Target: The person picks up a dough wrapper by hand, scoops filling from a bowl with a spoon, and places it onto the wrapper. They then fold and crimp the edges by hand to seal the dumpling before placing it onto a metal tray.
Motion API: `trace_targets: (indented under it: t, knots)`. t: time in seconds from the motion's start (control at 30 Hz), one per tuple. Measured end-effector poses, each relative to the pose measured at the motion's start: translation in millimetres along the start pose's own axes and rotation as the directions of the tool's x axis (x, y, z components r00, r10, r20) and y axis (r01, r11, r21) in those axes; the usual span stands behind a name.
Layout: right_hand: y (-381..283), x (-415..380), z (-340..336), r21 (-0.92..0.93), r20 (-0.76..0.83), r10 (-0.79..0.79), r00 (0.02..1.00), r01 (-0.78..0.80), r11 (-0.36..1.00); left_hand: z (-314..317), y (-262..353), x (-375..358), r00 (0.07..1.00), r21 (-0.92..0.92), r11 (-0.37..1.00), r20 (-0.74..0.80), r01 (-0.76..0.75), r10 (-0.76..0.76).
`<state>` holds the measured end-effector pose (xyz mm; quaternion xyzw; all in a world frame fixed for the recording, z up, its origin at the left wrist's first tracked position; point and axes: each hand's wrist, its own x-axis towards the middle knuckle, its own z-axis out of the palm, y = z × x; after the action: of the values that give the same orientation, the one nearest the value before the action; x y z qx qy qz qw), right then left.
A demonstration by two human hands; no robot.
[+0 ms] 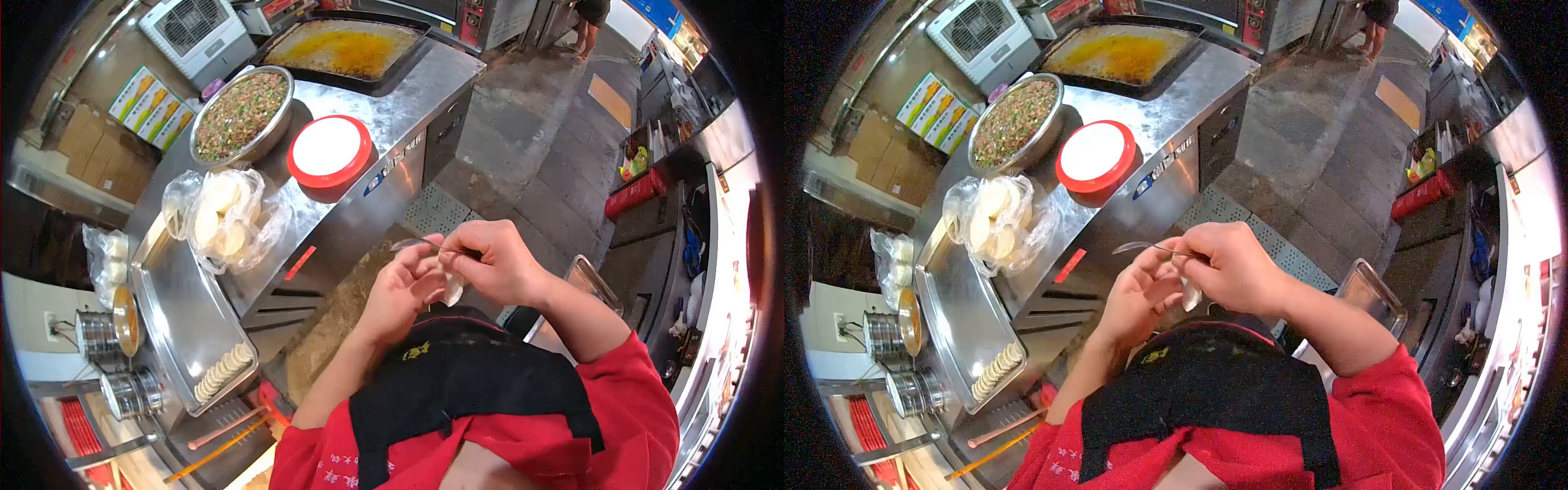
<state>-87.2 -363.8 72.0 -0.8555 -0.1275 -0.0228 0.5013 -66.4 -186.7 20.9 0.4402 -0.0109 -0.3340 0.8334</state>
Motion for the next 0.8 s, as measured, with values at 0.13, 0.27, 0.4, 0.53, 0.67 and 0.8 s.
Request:
trace_targets:
  t: [0.13,0.27,0.4,0.53,0.67,0.8]
  knots:
    - [-13,12,-9,0.206,0.145,0.26,0.955,-0.286,0.936,-2,9,-1,0.977,0.118,0.981,0.135,0.152,-0.167]
    - [8,22,-10,0.126,-0.051,0.198,0.979,-0.191,0.973,-8,11,-3,1.0,-0.114,0.993,0.029,-0.007,0.011]
    - [14,23,8,0.242,0.064,0.257,0.964,-0.265,0.933,-12,4,-2,0.974,-0.068,0.98,-0.136,-0.189,0.179]
    - [17,32,19,0.213,0.077,0.134,0.988,-0.148,0.966,-6,-3,-1,0.883,0.103,0.936,-0.311,-0.337,0.352]
    - [27,42,27,0.066,0.076,-0.174,0.982,0.169,0.983,0,-4,-2,0.821,0.226,0.911,-0.397,-0.345,0.41]
    - [32,50,29,0.014,0.115,-0.314,0.942,0.315,0.949,1,-8,-4,0.794,0.283,0.879,-0.384,-0.384,0.471]
